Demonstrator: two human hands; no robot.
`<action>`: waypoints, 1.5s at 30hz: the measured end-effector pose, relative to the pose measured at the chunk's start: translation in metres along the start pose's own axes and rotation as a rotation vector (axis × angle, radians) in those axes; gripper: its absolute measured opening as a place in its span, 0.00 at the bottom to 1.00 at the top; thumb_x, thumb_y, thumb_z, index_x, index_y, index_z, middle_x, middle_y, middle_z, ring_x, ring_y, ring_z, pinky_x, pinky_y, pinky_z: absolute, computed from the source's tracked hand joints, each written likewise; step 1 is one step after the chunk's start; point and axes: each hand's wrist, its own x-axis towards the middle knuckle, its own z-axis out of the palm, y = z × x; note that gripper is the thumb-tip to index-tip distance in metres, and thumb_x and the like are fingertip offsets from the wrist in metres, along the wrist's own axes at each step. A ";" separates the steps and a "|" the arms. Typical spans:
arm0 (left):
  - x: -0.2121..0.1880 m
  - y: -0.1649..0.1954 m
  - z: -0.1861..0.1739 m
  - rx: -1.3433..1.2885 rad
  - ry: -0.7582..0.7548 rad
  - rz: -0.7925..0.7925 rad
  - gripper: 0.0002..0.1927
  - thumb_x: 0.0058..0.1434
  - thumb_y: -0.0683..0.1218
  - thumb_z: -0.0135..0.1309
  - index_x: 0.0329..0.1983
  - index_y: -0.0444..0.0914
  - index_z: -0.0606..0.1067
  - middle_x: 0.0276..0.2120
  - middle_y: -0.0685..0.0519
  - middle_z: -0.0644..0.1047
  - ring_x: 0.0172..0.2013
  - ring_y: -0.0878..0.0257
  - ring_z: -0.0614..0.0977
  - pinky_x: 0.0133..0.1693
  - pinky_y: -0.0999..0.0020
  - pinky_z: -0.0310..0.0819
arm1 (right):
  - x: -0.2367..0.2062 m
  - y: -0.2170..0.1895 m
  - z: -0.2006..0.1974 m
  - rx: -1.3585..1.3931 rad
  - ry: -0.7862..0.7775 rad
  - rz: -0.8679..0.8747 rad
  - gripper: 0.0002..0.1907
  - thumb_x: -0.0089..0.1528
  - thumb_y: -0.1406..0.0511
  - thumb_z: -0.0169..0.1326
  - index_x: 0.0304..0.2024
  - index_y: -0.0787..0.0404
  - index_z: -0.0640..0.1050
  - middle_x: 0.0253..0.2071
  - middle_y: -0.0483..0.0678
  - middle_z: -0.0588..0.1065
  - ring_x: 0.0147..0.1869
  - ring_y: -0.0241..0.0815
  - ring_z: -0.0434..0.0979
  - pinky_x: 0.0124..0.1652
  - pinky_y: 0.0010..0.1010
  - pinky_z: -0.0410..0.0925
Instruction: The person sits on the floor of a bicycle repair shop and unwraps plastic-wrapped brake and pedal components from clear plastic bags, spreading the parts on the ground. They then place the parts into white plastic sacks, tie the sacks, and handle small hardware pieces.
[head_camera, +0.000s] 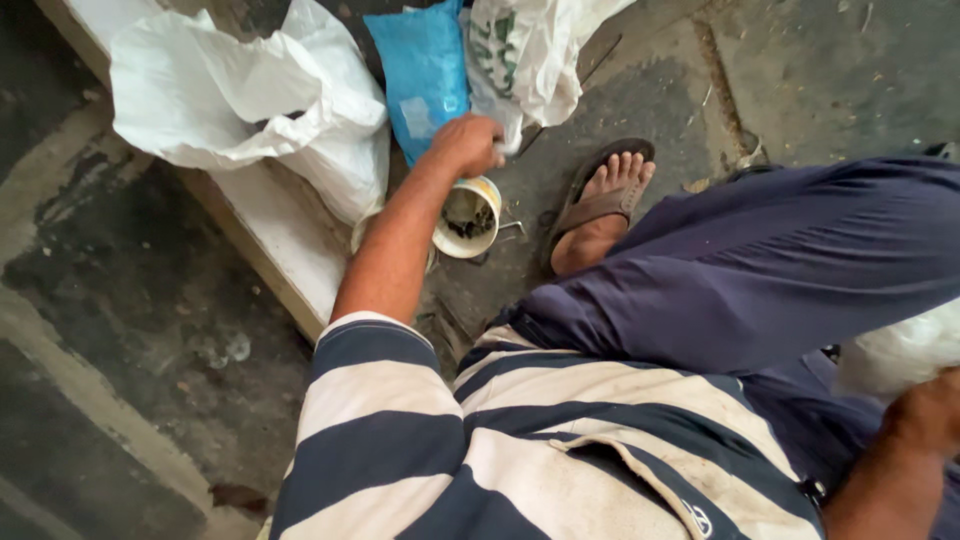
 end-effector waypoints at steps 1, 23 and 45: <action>0.001 0.000 -0.002 -0.009 -0.061 -0.026 0.18 0.53 0.56 0.65 0.42 0.43 0.81 0.43 0.44 0.81 0.48 0.44 0.80 0.48 0.49 0.73 | 0.000 -0.002 0.002 0.007 0.002 -0.010 0.10 0.68 0.75 0.48 0.50 0.71 0.76 0.49 0.48 0.77 0.49 0.39 0.76 0.52 0.29 0.72; 0.075 0.043 -0.078 -0.094 1.320 0.013 0.35 0.58 0.41 0.67 0.67 0.42 0.65 0.55 0.45 0.78 0.59 0.40 0.77 0.59 0.48 0.73 | 0.012 -0.046 0.040 0.028 0.031 -0.314 0.11 0.67 0.76 0.43 0.47 0.73 0.78 0.48 0.50 0.79 0.48 0.39 0.77 0.50 0.29 0.71; -0.035 0.373 -0.080 -0.716 0.469 1.203 0.29 0.59 0.49 0.66 0.63 0.50 0.70 0.63 0.55 0.71 0.60 0.58 0.75 0.59 0.68 0.78 | 0.052 -0.117 0.048 -0.060 -0.283 -0.144 0.11 0.66 0.74 0.46 0.49 0.72 0.76 0.50 0.52 0.77 0.50 0.42 0.75 0.52 0.31 0.70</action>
